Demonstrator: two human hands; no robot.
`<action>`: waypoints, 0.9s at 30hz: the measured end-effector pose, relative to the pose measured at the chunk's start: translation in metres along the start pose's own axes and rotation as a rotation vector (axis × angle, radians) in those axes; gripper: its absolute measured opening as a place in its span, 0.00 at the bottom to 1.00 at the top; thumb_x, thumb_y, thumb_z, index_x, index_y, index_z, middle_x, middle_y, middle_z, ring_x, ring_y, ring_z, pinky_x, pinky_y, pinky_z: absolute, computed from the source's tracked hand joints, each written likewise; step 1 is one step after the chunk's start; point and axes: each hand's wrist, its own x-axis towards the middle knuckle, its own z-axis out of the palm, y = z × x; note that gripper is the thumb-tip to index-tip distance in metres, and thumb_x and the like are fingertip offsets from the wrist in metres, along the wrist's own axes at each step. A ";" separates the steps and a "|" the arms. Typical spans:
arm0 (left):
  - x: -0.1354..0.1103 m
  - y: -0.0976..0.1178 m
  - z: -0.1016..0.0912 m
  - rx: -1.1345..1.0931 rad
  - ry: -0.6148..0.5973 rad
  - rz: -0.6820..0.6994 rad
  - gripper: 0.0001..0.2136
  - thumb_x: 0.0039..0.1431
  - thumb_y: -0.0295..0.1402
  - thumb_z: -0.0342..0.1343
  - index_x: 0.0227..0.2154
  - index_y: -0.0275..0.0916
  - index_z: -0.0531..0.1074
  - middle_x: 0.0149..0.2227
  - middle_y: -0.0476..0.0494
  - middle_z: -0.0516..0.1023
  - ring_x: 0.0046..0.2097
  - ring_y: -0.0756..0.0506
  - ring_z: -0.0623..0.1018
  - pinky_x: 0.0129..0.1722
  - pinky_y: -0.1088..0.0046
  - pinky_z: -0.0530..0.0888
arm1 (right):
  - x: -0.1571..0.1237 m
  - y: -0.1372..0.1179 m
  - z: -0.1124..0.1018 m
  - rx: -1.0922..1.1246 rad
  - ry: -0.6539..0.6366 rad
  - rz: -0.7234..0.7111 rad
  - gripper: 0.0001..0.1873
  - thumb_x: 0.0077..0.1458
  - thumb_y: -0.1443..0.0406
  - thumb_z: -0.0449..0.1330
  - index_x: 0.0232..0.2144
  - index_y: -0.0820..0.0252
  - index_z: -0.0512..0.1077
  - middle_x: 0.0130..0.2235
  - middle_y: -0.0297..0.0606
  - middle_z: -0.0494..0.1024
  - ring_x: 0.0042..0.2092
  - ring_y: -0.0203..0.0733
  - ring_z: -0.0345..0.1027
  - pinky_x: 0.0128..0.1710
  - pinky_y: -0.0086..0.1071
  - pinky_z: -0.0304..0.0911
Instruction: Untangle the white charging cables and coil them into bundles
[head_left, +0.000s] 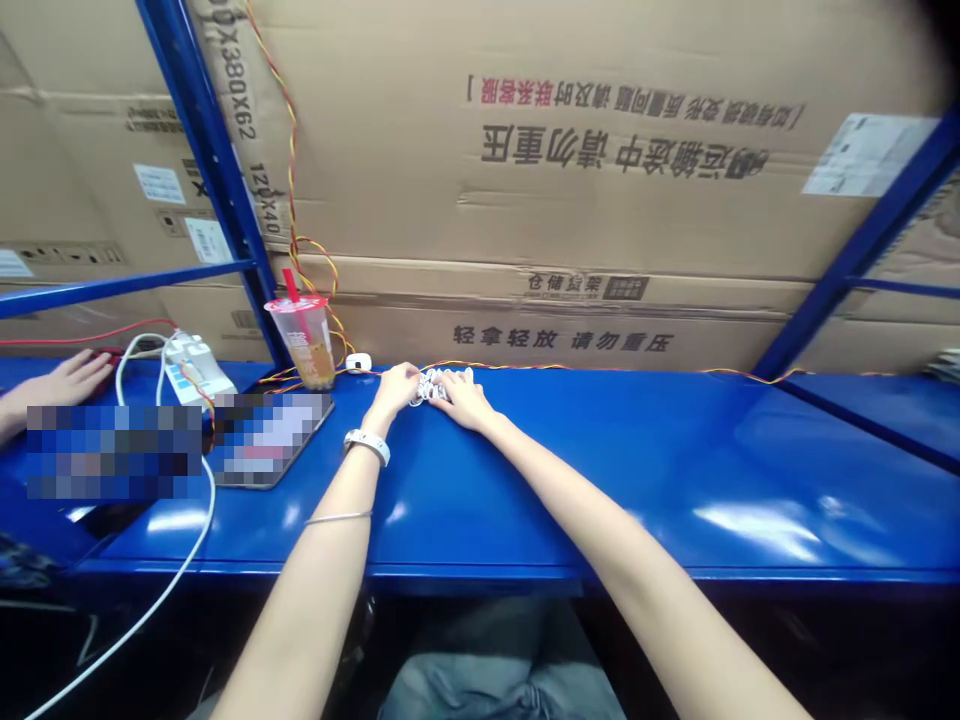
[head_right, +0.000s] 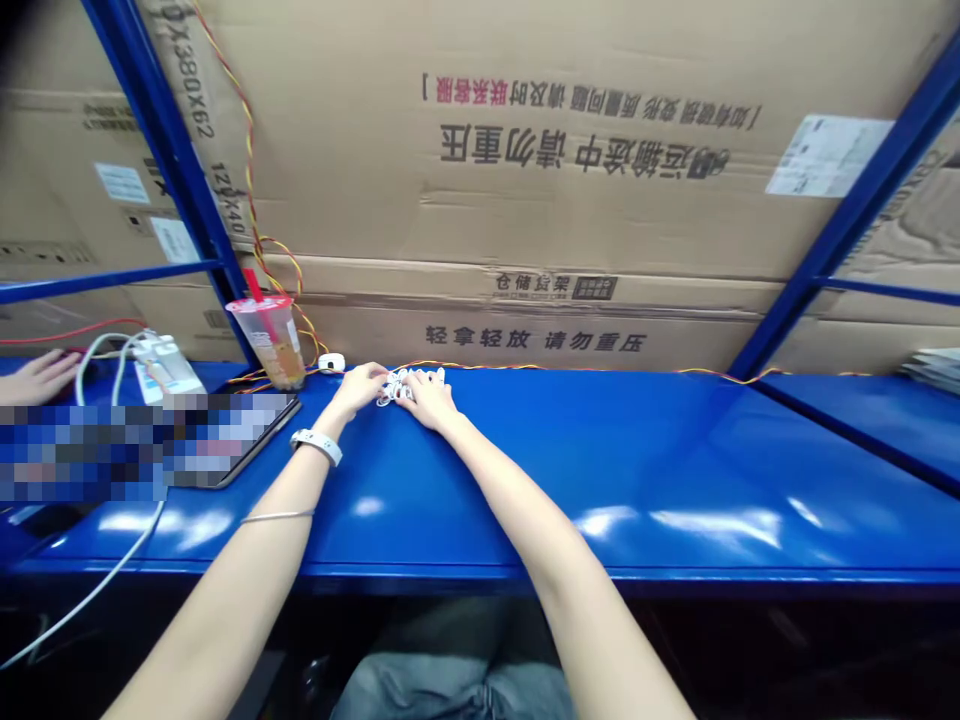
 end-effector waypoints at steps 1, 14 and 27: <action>0.000 0.001 0.001 0.000 0.013 0.039 0.15 0.60 0.31 0.47 0.45 0.34 0.75 0.47 0.39 0.80 0.48 0.45 0.78 0.48 0.72 0.72 | 0.002 0.002 0.001 0.004 -0.001 0.001 0.23 0.63 0.54 0.51 0.57 0.55 0.65 0.60 0.46 0.65 0.58 0.56 0.54 0.50 0.49 0.59; -0.012 0.023 0.021 0.305 -0.048 0.339 0.24 0.67 0.36 0.39 0.63 0.35 0.60 0.67 0.37 0.58 0.68 0.39 0.56 0.65 0.55 0.54 | -0.035 0.042 -0.007 0.235 0.209 0.271 0.32 0.64 0.53 0.45 0.67 0.55 0.49 0.68 0.46 0.52 0.67 0.51 0.44 0.62 0.51 0.49; -0.026 0.032 0.039 0.455 -0.300 0.301 0.29 0.66 0.46 0.35 0.68 0.44 0.47 0.70 0.44 0.44 0.70 0.35 0.44 0.65 0.45 0.41 | -0.049 0.041 -0.014 0.106 -0.051 0.066 0.29 0.66 0.59 0.46 0.66 0.54 0.51 0.68 0.43 0.54 0.68 0.51 0.46 0.63 0.54 0.43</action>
